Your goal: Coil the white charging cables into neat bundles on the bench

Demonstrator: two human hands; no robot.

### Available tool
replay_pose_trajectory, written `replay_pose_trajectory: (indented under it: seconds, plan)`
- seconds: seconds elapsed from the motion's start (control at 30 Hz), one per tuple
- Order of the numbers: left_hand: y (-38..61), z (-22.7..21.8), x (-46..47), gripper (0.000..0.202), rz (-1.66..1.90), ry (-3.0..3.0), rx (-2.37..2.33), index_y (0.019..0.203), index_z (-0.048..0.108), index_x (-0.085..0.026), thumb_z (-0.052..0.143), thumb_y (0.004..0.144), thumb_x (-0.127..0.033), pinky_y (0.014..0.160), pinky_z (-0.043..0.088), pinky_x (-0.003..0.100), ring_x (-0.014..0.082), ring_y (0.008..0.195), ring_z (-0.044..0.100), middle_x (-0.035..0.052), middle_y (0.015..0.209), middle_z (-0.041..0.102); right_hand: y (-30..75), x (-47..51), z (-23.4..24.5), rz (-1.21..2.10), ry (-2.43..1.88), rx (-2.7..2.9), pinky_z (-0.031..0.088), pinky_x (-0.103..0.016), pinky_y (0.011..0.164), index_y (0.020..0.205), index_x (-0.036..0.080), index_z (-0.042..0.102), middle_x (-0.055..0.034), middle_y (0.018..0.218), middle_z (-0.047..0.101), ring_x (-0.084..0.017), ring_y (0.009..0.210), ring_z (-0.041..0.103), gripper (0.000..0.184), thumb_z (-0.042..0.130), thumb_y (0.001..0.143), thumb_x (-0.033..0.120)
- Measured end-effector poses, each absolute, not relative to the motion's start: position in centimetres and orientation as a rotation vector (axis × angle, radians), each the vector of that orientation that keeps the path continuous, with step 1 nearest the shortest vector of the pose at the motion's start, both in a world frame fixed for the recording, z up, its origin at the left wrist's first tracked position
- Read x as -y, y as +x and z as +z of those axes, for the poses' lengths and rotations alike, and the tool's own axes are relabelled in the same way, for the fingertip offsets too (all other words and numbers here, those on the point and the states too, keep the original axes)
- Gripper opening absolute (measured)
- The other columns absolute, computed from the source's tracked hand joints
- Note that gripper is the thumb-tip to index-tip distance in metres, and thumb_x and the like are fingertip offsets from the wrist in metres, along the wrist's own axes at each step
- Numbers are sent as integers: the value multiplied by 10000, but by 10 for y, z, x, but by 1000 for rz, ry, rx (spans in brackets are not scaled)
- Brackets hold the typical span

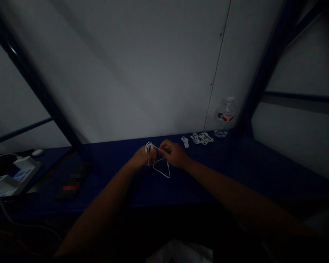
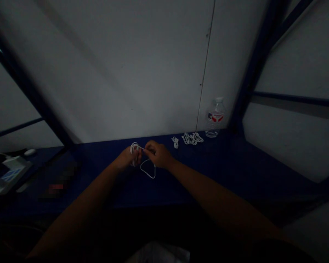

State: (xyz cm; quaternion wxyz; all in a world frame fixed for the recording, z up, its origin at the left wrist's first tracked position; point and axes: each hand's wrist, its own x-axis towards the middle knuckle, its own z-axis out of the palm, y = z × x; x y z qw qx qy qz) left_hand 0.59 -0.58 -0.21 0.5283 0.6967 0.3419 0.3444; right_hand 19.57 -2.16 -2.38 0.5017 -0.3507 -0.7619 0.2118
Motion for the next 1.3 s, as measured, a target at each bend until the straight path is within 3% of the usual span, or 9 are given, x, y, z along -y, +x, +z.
replay_pose_trajectory:
  seconds: [0.13, 0.27, 0.4, 0.53, 0.63, 0.87, 1.0, 1.2, 1.3]
  plan:
    - [11, -1, 7, 446, 1034, 1675, -971, 721, 576, -161, 616, 794, -599, 465, 351, 229, 106, 457, 479, -3, 538, 543, 189, 18, -29, 585, -796, 1776, 551, -306, 716, 1059, 197, 554, -81, 1020, 672, -191, 902, 678, 235, 577, 885, 353]
    - [13, 0, 1, 329, 1394, 1427, -890, 825, 638, -163, 643, 810, -492, 677, 478, 266, 173, 772, 642, 84, 870, 695, 185, 16, -39, 650, -859, 1823, 554, -390, 846, 1392, 228, 368, -165, 1407, 462, -259, 1179, 572, 635, 633, 842, 402]
    - [4, 4, -11, 285, 1594, 1259, -838, 851, 613, -167, 634, 810, -449, 793, 500, 328, 210, 883, 668, 105, 963, 709, 186, 21, -44, 554, -860, 2174, 487, -453, 952, 1471, 210, 304, -174, 1411, 471, -278, 1164, 571, 891, 726, 744, 506]
    - [-9, 5, -20, 294, 1663, 1365, -1039, 805, 558, -174, 633, 799, -458, 690, 488, 276, 160, 677, 646, 26, 707, 661, 188, 27, -35, 343, -594, 2560, 443, -418, 957, 1173, 182, 634, -111, 1118, 666, -247, 1069, 590, 460, 692, 803, 450]
    - [-13, 2, -22, 265, 1604, 1535, -1108, 849, 554, -195, 642, 801, -440, 582, 441, 226, 118, 537, 566, -42, 578, 567, 189, 29, -27, 379, -483, 2582, 457, -346, 871, 982, 176, 686, -76, 955, 690, -187, 923, 614, 190, 571, 904, 306]
    - [-8, -1, -8, 521, 916, 1444, -947, 773, 557, -167, 494, 824, -682, 511, 449, 261, 173, 541, 618, 70, 643, 647, 199, 21, -20, 730, -809, 1951, 461, -245, 572, 925, 162, 613, -4, 695, 602, -120, 593, 569, 255, 493, 925, 388]
    - [-5, -1, 0, 663, 778, 1410, -782, 894, 547, -173, 368, 793, -803, 388, 335, 224, 107, 353, 431, -16, 510, 512, 199, 12, -24, 770, -1006, 1752, 422, -224, 460, 978, 179, 611, 25, 607, 561, -110, 482, 529, 272, 529, 888, 423]
    - [4, -4, -2, 494, 992, 1491, -836, 1125, 535, -202, 659, 793, -546, 390, 256, 190, 67, 368, 312, -96, 494, 393, 194, 15, -25, 860, -1030, 1709, 420, -224, 426, 1034, 212, 500, 49, 596, 568, -114, 437, 526, 253, 537, 871, 403]
    - [10, -3, -2, 356, 1101, 1434, -869, 1001, 609, -177, 657, 807, -472, 425, 313, 200, 78, 414, 400, -63, 510, 448, 191, 18, -26, 792, -936, 1860, 418, -228, 469, 1007, 214, 491, 44, 615, 583, -111, 471, 540, 214, 545, 876, 374]
